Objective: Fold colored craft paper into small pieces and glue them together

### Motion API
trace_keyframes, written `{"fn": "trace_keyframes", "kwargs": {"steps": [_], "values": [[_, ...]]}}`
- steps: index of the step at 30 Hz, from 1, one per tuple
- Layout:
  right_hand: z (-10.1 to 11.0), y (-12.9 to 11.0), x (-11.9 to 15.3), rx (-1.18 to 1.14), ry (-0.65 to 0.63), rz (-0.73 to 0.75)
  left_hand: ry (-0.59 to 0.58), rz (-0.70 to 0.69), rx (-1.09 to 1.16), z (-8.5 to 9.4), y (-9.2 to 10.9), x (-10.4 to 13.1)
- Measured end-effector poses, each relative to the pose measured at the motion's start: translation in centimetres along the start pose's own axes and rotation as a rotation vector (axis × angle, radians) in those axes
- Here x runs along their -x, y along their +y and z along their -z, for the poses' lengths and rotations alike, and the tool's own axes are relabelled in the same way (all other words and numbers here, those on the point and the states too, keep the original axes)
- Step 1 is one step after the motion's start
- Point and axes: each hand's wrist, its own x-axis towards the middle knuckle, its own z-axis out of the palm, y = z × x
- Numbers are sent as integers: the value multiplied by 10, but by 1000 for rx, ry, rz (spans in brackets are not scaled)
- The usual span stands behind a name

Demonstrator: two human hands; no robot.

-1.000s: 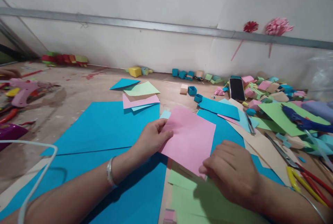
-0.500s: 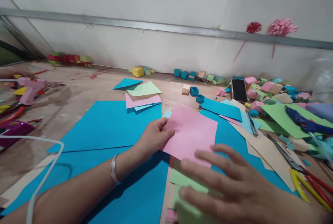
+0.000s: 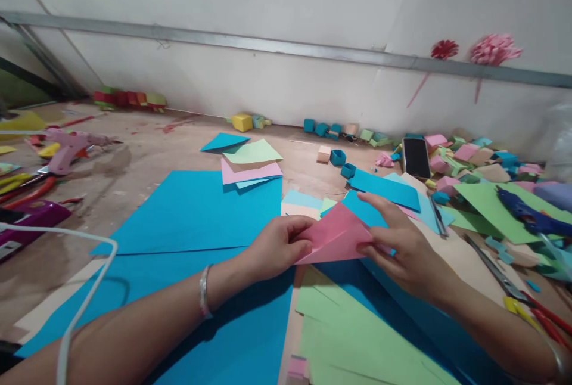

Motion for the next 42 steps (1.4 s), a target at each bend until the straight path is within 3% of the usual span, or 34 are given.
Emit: {"fn": "trace_keyframes", "kwargs": {"steps": [4, 9, 12, 20, 25, 36, 42], "values": [[-2, 4, 0, -202, -101, -173, -47, -46, -39, -2, 0, 1], [-7, 3, 1, -144, -147, -298, -54, -33, -78, -2, 6, 2], [-9, 3, 2, -129, -142, -323, -47, -51, -115, -3, 10, 5], [-14, 5, 3, -85, -127, -378, -74, 38, 54, -9, 1, 5], [-14, 5, 2, -259, -83, -519, -69, 3, -32, -7, 0, 5], [-14, -1, -1, -258, -65, -375, -139, 30, -90, -14, 1, 10], [-14, -4, -2, -260, -55, -379, -144, 30, -46, -16, 1, 11]]}}
